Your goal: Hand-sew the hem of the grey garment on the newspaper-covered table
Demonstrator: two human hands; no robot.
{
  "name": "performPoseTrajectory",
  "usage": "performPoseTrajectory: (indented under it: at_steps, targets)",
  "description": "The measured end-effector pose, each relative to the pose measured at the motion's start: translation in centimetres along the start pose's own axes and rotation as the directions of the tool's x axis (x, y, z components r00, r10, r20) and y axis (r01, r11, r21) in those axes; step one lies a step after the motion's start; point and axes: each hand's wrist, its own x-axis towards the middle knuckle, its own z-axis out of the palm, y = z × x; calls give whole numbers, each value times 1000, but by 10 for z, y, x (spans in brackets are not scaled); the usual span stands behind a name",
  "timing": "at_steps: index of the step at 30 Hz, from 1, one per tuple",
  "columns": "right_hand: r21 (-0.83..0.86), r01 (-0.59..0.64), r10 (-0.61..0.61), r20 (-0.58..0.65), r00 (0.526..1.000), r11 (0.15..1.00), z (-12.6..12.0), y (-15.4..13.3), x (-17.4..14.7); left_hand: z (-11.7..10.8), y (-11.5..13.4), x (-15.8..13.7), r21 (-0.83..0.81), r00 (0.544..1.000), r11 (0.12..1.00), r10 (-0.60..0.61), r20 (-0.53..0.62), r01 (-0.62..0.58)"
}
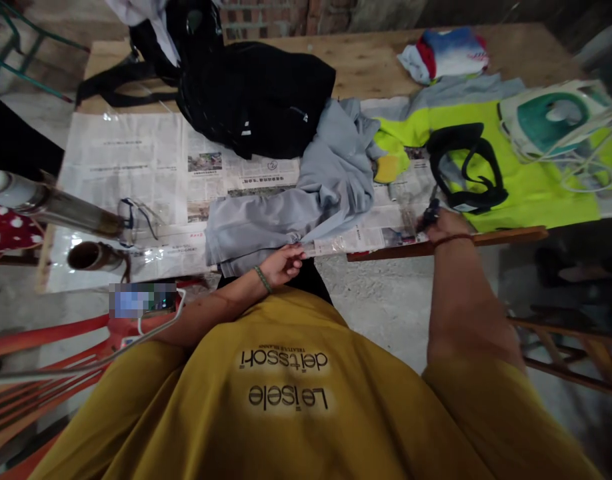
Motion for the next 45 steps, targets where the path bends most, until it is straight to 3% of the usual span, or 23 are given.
performPoseTrajectory:
  at_steps: [3,6,11,13,15,18,20,30,36,45]
  targets:
    - [245,-10,53,-173,984,970,27,-19,-43,2,-1,6,-42,996,998,-38,85,41]
    - [418,38,46,-191,981,908,73,-33,-98,-2,-4,8,-27,998,999,-27,51,29]
    - [432,-200,162,122,979,880,139,-42,-167,-15,-5,-2,38,1000,999,10,0,-10]
    - [423,-308,191,298,935,852,152,-42,-183,-17,-6,-9,95,999,995,38,-4,-38]
    - [383,-399,199,466,862,833,159,-43,-193,-18,-7,-13,173,997,982,74,-17,-70]
    - [247,-461,225,623,749,852,165,-45,-196,-17,-11,-17,272,987,953,149,-53,-129]
    - [173,-467,244,669,702,867,169,-46,-193,-16,-13,-18,313,974,932,214,-68,-183]
    - [228,-439,104,783,613,869,189,-50,-171,-13,-11,-13,504,883,792,455,-115,-343]
    - [315,-432,25,784,621,845,212,-51,-155,-10,-10,-20,614,861,691,508,-36,-382]
    - [406,-456,44,707,706,792,239,-48,-137,-16,-13,-21,655,839,611,541,65,-445]
